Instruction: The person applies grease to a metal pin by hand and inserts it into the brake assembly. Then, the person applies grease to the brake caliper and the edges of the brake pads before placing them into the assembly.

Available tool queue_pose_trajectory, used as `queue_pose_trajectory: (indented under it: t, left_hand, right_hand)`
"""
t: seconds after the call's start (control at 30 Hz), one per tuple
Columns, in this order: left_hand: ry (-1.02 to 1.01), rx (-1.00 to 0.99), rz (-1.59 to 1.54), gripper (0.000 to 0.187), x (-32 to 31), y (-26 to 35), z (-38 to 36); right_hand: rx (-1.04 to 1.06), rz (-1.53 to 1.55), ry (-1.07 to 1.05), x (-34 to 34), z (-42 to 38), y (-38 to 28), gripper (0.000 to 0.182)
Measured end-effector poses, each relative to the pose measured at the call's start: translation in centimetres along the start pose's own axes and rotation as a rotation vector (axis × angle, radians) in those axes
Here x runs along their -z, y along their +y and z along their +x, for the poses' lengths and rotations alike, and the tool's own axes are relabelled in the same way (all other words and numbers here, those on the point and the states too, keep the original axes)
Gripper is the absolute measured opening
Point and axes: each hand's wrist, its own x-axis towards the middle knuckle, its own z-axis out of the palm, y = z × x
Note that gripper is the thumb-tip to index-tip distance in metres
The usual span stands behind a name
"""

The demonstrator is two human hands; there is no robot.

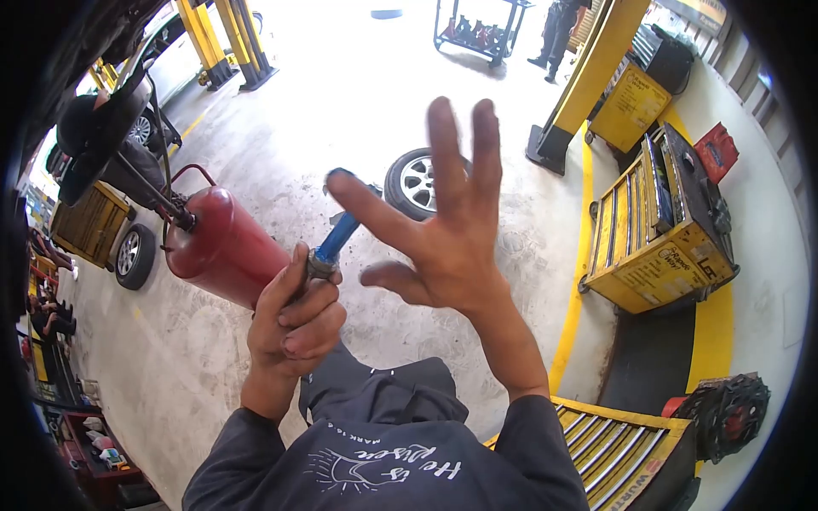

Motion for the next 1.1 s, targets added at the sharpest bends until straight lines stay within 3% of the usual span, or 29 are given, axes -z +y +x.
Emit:
queue_pose_trajectory:
  t: [0.17, 0.27, 0.33, 0.4, 0.47, 0.6, 0.67, 0.73, 0.8, 0.87, 0.93, 0.97, 1.03, 1.07, 1.1]
  left_hand:
    - [-0.044, -0.024, -0.088, 0.05, -0.1, 0.2, -0.1]
    - [0.102, -0.044, -0.079, 0.051, 0.2, 0.4, 0.3]
    - [-0.066, -0.006, 0.013, 0.038, 1.1, 0.5, 0.6]
    - [-0.035, 0.022, -0.007, 0.035, 1.0, 0.2, 0.3]
    - [-0.007, 0.028, -0.021, 0.025, 1.1, 0.3, 0.7]
    - [-0.144, 0.08, 0.105, 0.019, 2.9, 1.2, 2.3]
    - [-0.112, 0.086, 0.152, 0.02, 3.1, 1.8, 3.3]
    - [-0.161, 0.034, 0.182, 0.019, 4.3, 2.9, 4.4]
    - [-0.211, 0.001, 0.196, 0.018, 5.4, 4.5, 5.7]
    - [-0.151, -0.392, 0.767, 0.013, 6.0, 7.9, 7.4]
    - [-0.147, -1.007, 1.125, 0.011, 5.4, 12.2, 11.0]
    - [-0.147, -1.212, 1.232, 0.01, 4.1, 15.3, 12.8]
    - [0.114, -1.559, 1.652, 0.013, 0.3, 21.2, 15.0]
    - [0.109, -1.7, 1.653, 0.016, -0.9, 24.3, 17.3]
    - [0.23, -1.961, 1.852, 0.018, -2.1, 26.9, 19.2]
  right_hand:
    - [0.075, -0.116, -0.066, -0.8, -1.7, 1.5, 0.054]
    - [0.023, -0.086, -0.042, -0.3, -1.4, 1.4, 0.054]
    - [-0.087, 0.075, -0.037, 0.1, -0.5, 0.6, 0.057]
    - [0.029, -0.107, -0.182, -0.2, 0.0, 0.0, 0.056]
    - [0.093, -0.076, -0.257, -0.8, -1.6, -0.8, 0.057]
    - [-0.097, -0.105, -0.233, -0.5, -1.6, 0.8, 0.052]
    - [0.035, -0.124, -0.301, -1.8, -2.9, 0.5, 0.051]
    - [0.024, -0.226, -0.306, -2.3, -3.7, 0.8, 0.049]
    - [-0.205, -0.336, -0.234, -2.0, -3.5, 2.2, 0.041]
    - [-0.329, -0.284, -0.105, -1.9, -3.1, 3.2, 0.038]
    - [-0.38, -0.343, -0.124, -2.3, -3.6, 3.1, 0.037]
    - [-0.4, -0.363, -0.137, -2.7, -4.1, 2.9, 0.037]
    - [-0.441, -0.363, -0.101, -3.7, -4.6, 2.9, 0.036]
    - [-0.478, -0.355, -0.082, -4.2, -5.0, 2.8, 0.035]
    - [-0.504, -0.379, -0.092, -4.6, -5.5, 2.8, 0.034]
